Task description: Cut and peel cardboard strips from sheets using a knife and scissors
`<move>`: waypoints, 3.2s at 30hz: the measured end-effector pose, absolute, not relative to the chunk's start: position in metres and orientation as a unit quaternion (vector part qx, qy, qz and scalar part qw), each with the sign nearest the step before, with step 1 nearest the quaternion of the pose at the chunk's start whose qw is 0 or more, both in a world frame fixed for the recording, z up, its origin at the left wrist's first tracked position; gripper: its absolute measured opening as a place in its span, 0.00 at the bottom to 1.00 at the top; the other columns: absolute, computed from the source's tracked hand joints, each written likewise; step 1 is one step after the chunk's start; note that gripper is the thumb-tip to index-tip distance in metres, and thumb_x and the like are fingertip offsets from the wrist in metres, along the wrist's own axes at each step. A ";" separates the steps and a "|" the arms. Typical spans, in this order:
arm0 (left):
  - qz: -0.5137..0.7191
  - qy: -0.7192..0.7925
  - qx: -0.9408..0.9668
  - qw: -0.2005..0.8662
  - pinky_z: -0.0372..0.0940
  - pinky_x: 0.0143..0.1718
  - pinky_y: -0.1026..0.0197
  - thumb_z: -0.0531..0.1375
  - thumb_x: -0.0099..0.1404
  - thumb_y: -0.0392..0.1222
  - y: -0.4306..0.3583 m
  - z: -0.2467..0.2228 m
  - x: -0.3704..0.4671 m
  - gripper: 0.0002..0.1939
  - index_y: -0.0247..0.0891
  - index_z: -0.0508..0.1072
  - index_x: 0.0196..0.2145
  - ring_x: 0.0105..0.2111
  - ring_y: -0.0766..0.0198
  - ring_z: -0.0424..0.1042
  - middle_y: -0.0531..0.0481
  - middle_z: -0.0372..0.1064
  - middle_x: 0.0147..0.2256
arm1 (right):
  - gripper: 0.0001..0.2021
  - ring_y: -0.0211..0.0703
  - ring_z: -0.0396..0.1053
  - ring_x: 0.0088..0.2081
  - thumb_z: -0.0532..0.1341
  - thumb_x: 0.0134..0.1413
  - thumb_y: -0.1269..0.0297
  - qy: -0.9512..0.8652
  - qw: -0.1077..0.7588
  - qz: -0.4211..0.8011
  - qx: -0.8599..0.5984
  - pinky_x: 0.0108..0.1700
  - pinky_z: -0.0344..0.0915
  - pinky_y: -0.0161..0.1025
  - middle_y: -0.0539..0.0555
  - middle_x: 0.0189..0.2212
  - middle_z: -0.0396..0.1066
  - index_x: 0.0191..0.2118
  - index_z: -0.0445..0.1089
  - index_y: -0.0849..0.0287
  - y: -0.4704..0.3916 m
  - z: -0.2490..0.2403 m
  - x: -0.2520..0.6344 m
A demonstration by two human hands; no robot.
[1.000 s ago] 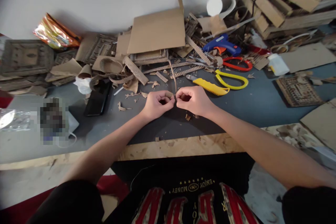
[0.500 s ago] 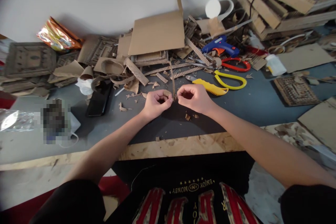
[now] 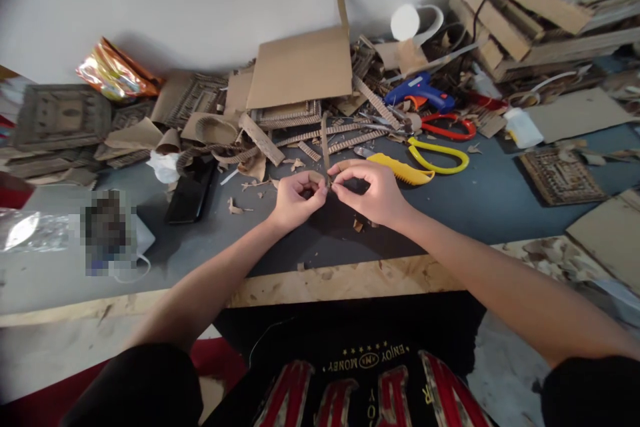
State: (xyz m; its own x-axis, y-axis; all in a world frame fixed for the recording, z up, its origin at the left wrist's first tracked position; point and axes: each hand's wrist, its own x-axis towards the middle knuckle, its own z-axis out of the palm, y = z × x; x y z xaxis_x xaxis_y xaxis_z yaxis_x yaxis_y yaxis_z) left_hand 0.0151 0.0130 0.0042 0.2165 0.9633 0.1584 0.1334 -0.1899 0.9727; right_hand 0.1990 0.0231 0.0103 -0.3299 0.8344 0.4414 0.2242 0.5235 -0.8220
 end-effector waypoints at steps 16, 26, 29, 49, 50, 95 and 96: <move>0.425 0.378 0.666 0.483 0.58 0.24 0.68 0.62 0.57 0.47 0.018 0.004 0.007 0.14 0.37 0.63 0.24 0.22 0.73 0.62 0.55 0.62 0.22 | 0.08 0.48 0.75 0.47 0.64 0.54 0.62 -0.775 0.434 0.269 -0.373 0.50 0.70 0.47 0.55 0.43 0.77 0.41 0.74 0.55 0.017 0.012 0.197; 0.479 0.463 0.664 0.340 0.74 0.35 0.65 0.73 0.46 0.54 0.007 0.000 0.014 0.33 0.35 0.73 0.46 0.39 0.60 0.78 0.44 0.78 0.39 | 0.03 0.45 0.77 0.41 0.64 0.56 0.65 -0.765 0.478 0.243 -0.358 0.47 0.72 0.44 0.53 0.37 0.79 0.34 0.76 0.55 0.018 0.011 0.199; 0.472 0.456 0.694 0.295 0.75 0.35 0.63 0.69 0.55 0.55 0.010 -0.005 0.013 0.24 0.35 0.78 0.43 0.35 0.62 0.79 0.44 0.80 0.39 | 0.04 0.44 0.76 0.39 0.62 0.58 0.64 -0.787 0.452 0.237 -0.347 0.46 0.71 0.44 0.52 0.36 0.78 0.34 0.76 0.53 0.020 0.011 0.200; 0.442 0.406 0.613 0.514 0.76 0.31 0.62 0.67 0.55 0.59 0.017 -0.005 0.010 0.24 0.35 0.82 0.39 0.30 0.61 0.79 0.44 0.80 0.35 | 0.03 0.40 0.66 0.36 0.58 0.60 0.66 -0.831 0.408 0.258 -0.277 0.40 0.63 0.40 0.51 0.33 0.66 0.35 0.61 0.55 0.029 0.008 0.204; 0.439 0.407 0.608 0.521 0.76 0.31 0.62 0.67 0.55 0.59 0.017 -0.005 0.010 0.25 0.35 0.82 0.40 0.31 0.61 0.79 0.44 0.80 0.35 | 0.03 0.40 0.66 0.36 0.57 0.60 0.67 -0.832 0.406 0.256 -0.277 0.40 0.63 0.39 0.51 0.33 0.66 0.35 0.61 0.55 0.030 0.008 0.205; 0.475 0.385 0.586 0.532 0.74 0.36 0.63 0.71 0.50 0.56 0.022 -0.006 0.011 0.27 0.34 0.76 0.41 0.39 0.59 0.79 0.44 0.78 0.38 | 0.02 0.35 0.68 0.26 0.67 0.54 0.66 -0.768 0.507 0.211 -0.330 0.25 0.63 0.35 0.52 0.32 0.77 0.32 0.76 0.57 0.026 0.012 0.203; 0.474 0.401 0.598 0.506 0.74 0.38 0.62 0.73 0.46 0.55 0.019 -0.006 0.012 0.29 0.34 0.76 0.41 0.39 0.59 0.79 0.44 0.78 0.39 | 0.02 0.35 0.69 0.26 0.67 0.53 0.66 -0.772 0.500 0.217 -0.328 0.26 0.64 0.35 0.52 0.32 0.77 0.31 0.76 0.57 0.026 0.011 0.202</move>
